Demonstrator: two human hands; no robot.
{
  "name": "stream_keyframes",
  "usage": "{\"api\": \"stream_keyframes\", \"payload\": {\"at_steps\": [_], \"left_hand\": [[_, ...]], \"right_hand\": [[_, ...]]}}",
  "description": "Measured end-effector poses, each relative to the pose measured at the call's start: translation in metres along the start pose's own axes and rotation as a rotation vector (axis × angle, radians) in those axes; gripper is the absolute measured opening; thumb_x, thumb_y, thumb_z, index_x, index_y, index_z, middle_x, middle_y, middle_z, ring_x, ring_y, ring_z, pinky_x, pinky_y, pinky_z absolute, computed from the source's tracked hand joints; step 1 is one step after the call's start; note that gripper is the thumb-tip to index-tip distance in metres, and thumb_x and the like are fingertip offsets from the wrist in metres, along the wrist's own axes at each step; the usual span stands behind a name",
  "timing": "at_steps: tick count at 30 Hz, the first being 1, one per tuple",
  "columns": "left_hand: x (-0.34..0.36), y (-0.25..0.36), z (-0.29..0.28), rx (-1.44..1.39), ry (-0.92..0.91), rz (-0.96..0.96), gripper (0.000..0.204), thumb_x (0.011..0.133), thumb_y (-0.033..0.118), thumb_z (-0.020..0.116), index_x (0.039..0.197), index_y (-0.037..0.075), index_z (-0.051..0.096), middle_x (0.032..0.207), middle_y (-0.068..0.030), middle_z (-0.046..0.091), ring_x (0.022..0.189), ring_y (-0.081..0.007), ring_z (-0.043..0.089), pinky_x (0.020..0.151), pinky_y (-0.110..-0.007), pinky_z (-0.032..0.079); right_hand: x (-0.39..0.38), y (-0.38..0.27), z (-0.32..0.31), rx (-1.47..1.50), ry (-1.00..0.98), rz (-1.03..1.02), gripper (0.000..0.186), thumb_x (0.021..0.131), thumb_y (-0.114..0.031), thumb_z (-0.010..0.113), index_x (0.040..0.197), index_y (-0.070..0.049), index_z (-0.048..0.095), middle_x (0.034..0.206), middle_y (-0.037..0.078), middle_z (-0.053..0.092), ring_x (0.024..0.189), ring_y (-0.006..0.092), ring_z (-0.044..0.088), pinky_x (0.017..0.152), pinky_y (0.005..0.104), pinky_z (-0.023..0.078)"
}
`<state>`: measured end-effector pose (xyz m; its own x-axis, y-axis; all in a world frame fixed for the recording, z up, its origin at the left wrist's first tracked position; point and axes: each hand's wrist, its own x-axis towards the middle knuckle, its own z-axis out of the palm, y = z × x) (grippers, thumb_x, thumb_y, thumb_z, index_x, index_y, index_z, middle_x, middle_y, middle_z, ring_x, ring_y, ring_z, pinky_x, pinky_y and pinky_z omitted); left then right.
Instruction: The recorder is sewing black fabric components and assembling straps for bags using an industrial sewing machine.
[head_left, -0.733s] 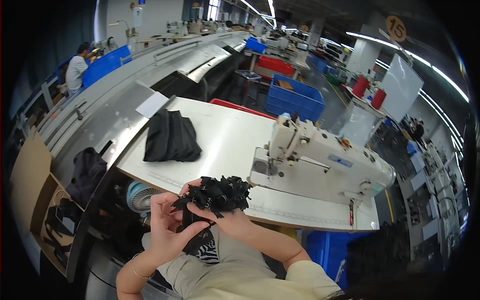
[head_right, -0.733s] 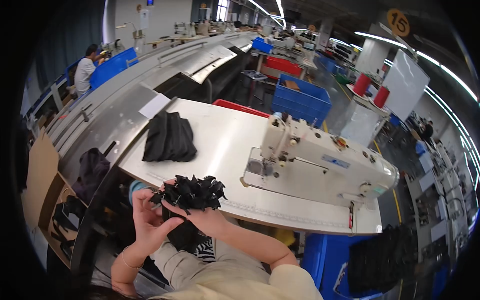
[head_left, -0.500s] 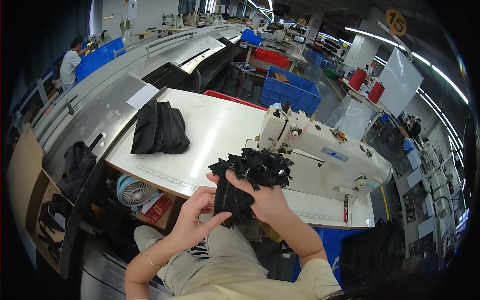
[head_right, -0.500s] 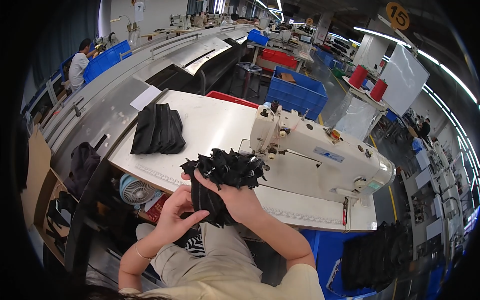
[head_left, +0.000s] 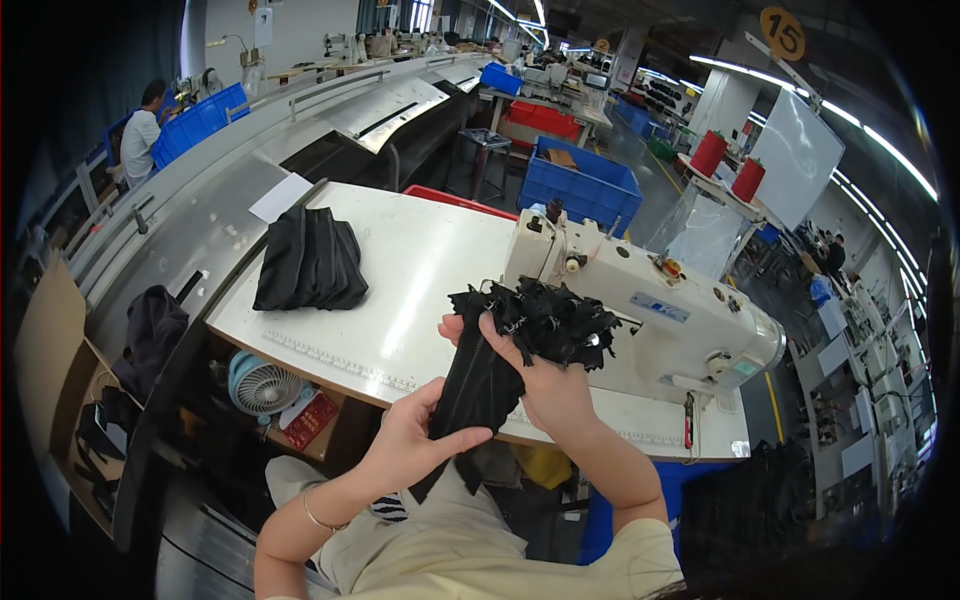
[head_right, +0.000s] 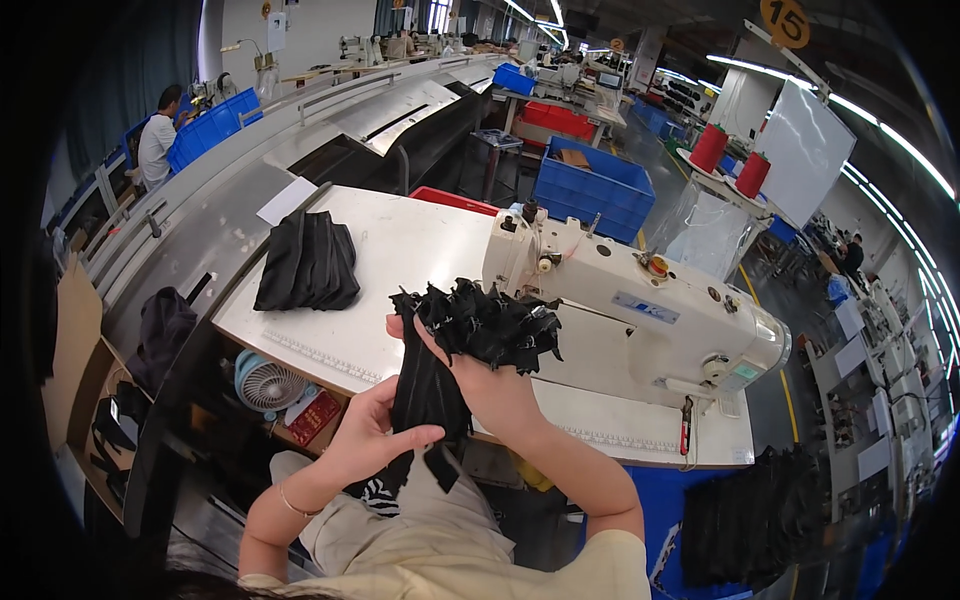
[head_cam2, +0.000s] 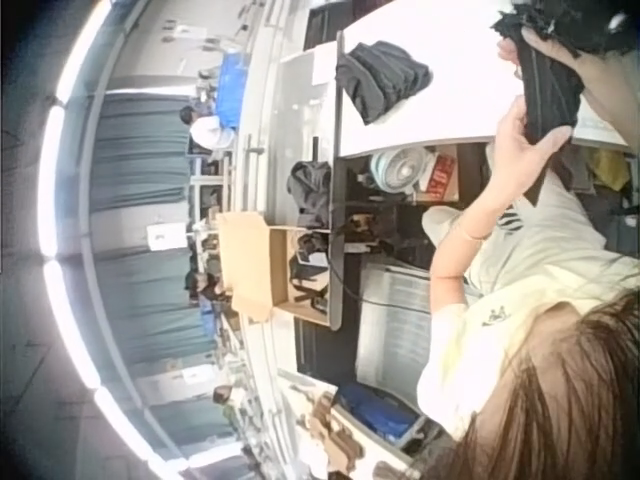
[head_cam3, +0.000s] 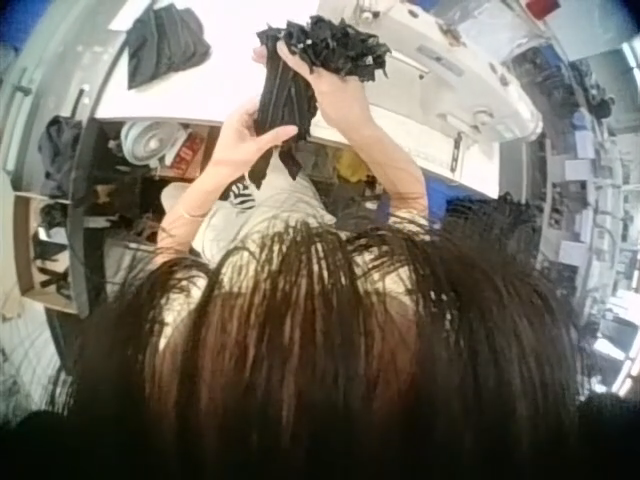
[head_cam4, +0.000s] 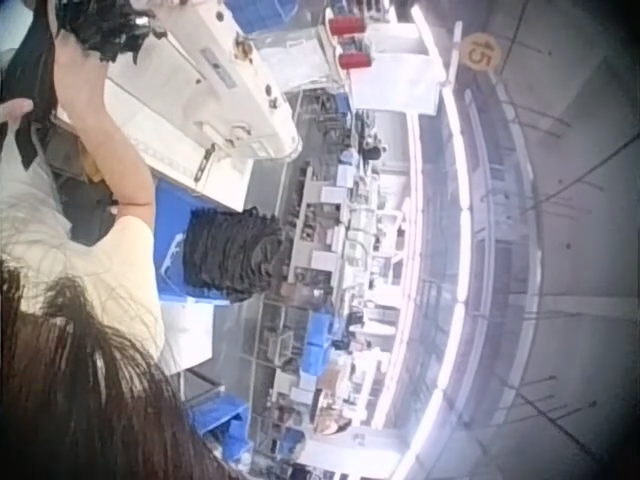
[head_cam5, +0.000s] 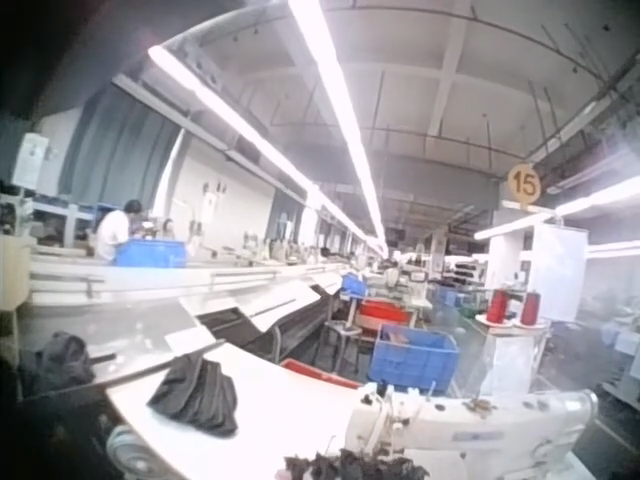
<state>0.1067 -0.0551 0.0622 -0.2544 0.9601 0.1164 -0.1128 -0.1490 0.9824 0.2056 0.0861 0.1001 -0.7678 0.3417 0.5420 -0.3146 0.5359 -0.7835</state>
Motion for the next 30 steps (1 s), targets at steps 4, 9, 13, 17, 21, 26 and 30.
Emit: {"api": "stream_keyframes", "payload": {"at_steps": [4, 9, 13, 17, 21, 26, 30], "left_hand": [[0.008, -0.02, -0.005, 0.249, 0.051, 0.146, 0.057, 0.072, 0.013, 0.077, 0.117, 0.001, 0.046, 0.099, -0.004, 0.059, 0.089, -0.0122, 0.056, 0.084, -0.027, 0.045], [0.034, -0.025, 0.014, 0.397, 0.196, 0.494, 0.064, 0.069, 0.015, 0.079, 0.123, 0.001, 0.046, 0.103, -0.0047, 0.06, 0.093, -0.0143, 0.057, 0.087, -0.028, 0.044], [0.045, -0.043, 0.02, -0.107, -0.51, -0.122, 0.039, 0.072, 0.012, 0.076, 0.106, -0.001, 0.06, 0.096, -0.0028, 0.064, 0.091, -0.0097, 0.057, 0.083, -0.025, 0.045], [0.039, -0.09, 0.048, -0.109, -0.619, -0.302, 0.044, 0.078, 0.013, 0.071, 0.115, -0.003, 0.054, 0.108, -0.0056, 0.06, 0.101, -0.0119, 0.053, 0.09, -0.027, 0.042], [0.071, -0.124, 0.075, -0.182, -0.683, -0.426, 0.053, 0.081, 0.014, 0.068, 0.125, -0.004, 0.044, 0.119, -0.0086, 0.054, 0.11, -0.015, 0.049, 0.096, -0.029, 0.038], [0.14, -0.135, 0.103, -0.19, -0.498, -0.373, 0.051, 0.083, 0.009, 0.063, 0.126, -0.005, 0.039, 0.118, -0.0101, 0.054, 0.108, -0.0161, 0.051, 0.095, -0.029, 0.04], [0.185, -0.166, 0.114, -0.271, -0.349, -0.433, 0.043, 0.085, 0.009, 0.06, 0.121, -0.008, 0.041, 0.11, -0.0111, 0.057, 0.104, -0.0164, 0.054, 0.09, -0.028, 0.044]], "right_hand": [[0.005, -0.034, -0.004, 0.315, 0.054, 0.144, 0.032, 0.089, -0.015, 0.055, 0.112, 0.008, 0.053, 0.106, 0.018, 0.061, 0.1, 0.0274, 0.06, 0.086, 0.0379, 0.05], [0.001, -0.042, -0.021, 0.869, 0.157, 0.547, 0.028, 0.088, -0.015, 0.057, 0.106, 0.005, 0.055, 0.101, 0.018, 0.062, 0.09, 0.0278, 0.063, 0.08, 0.0396, 0.053], [-0.014, -0.043, -0.042, 0.939, 0.308, 0.683, 0.028, 0.088, -0.016, 0.057, 0.107, 0.004, 0.053, 0.097, 0.017, 0.062, 0.085, 0.0262, 0.064, 0.079, 0.0401, 0.054], [-0.051, 0.034, -0.079, 0.993, 0.5, 0.829, 0.029, 0.086, -0.013, 0.059, 0.108, 0.004, 0.053, 0.098, 0.015, 0.062, 0.09, 0.0251, 0.062, 0.083, 0.0394, 0.052], [-0.089, 0.138, -0.134, 1.012, 0.578, 0.898, 0.024, 0.082, -0.005, 0.06, 0.104, 0.004, 0.055, 0.093, 0.014, 0.062, 0.086, 0.0244, 0.062, 0.076, 0.0362, 0.053], [-0.048, 0.224, -0.189, 0.827, 0.651, 0.864, 0.021, 0.08, -0.003, 0.061, 0.099, 0.004, 0.057, 0.092, 0.016, 0.062, 0.083, 0.0255, 0.063, 0.074, 0.0342, 0.053], [-0.039, 0.26, -0.219, 0.395, 0.574, 0.722, 0.022, 0.082, -0.01, 0.059, 0.099, 0.004, 0.058, 0.094, 0.018, 0.062, 0.087, 0.0298, 0.062, 0.077, 0.0365, 0.051]]}}
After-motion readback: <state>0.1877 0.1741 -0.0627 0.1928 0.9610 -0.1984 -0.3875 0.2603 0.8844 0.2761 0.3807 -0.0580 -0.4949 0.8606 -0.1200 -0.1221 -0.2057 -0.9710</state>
